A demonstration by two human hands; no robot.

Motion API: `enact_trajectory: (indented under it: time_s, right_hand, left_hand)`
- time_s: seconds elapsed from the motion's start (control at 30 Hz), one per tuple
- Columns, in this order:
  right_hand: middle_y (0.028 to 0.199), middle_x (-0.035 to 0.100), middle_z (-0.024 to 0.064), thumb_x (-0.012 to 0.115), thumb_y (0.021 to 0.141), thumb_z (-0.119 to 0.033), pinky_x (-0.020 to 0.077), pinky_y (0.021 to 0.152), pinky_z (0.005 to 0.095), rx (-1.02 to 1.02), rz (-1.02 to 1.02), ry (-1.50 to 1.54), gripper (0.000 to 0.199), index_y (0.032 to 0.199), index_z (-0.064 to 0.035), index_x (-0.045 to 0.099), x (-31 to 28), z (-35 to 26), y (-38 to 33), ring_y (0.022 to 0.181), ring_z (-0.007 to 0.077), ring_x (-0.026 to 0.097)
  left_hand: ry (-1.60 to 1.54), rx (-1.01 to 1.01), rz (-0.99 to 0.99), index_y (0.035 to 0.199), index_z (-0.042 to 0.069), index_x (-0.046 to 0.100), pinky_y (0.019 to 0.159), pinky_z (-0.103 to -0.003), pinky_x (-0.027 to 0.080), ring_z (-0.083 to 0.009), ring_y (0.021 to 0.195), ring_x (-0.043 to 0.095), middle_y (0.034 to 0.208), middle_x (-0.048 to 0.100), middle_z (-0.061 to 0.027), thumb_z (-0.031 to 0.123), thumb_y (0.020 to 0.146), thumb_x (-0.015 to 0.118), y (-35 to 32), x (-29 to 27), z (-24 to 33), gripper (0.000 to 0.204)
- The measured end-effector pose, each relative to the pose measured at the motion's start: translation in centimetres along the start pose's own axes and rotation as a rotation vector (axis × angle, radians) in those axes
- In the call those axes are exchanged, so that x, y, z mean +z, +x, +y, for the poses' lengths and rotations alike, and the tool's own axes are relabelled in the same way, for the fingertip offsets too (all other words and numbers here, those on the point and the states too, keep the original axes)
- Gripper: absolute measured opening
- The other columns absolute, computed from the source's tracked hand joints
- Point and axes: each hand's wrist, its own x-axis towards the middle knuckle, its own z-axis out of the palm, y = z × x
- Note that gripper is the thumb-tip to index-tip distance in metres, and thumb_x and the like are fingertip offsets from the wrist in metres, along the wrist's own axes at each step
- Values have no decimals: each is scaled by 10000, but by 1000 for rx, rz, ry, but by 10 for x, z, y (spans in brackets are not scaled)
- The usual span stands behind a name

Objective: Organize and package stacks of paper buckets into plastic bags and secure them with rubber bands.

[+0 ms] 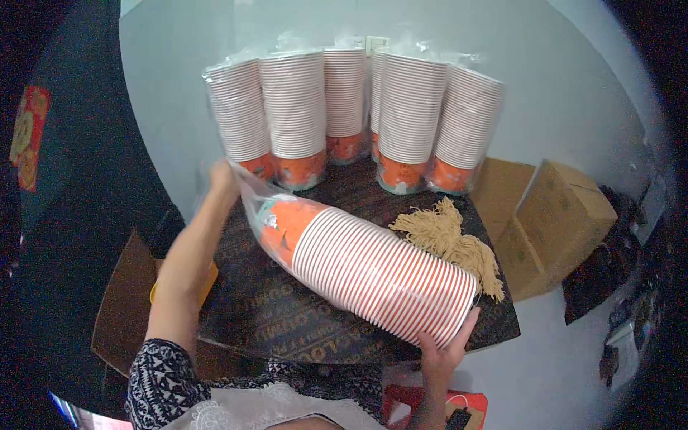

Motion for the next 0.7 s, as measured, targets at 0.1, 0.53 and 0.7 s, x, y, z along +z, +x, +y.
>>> enact_trajectory:
  time_s: [0.1,0.53,0.7]
  right_hand:
    - [1524,290,209,694,768,-150,208,1140,388,-14,-48,88,904,1496,39,194,20,-7,-3,1395,296,303]
    - [1463,368,235,550,931,-160,226,1130,371,48,64,34,638,1475,23,270,19,17,10,1350,315,353]
    - [1477,395,178,559,959,-212,233,1129,357,-25,145,-9,579,1446,20,348,30,14,16,1368,274,355]
  left_hand:
    - [565,555,265,805,5,602,487,-439,459,-227,574,594,680,579,-101,138,901,477,92,-97,118,207]
    - [1010,1015,204,1320,-33,516,987,-347,439,-240,1089,602,1203,625,-176,222,901,594,-179,-269,452,496]
    - [1906,1300,650,1336,8,523,972,-331,453,-198,1135,585,1288,589,-165,106,883,642,-331,-380,495,479]
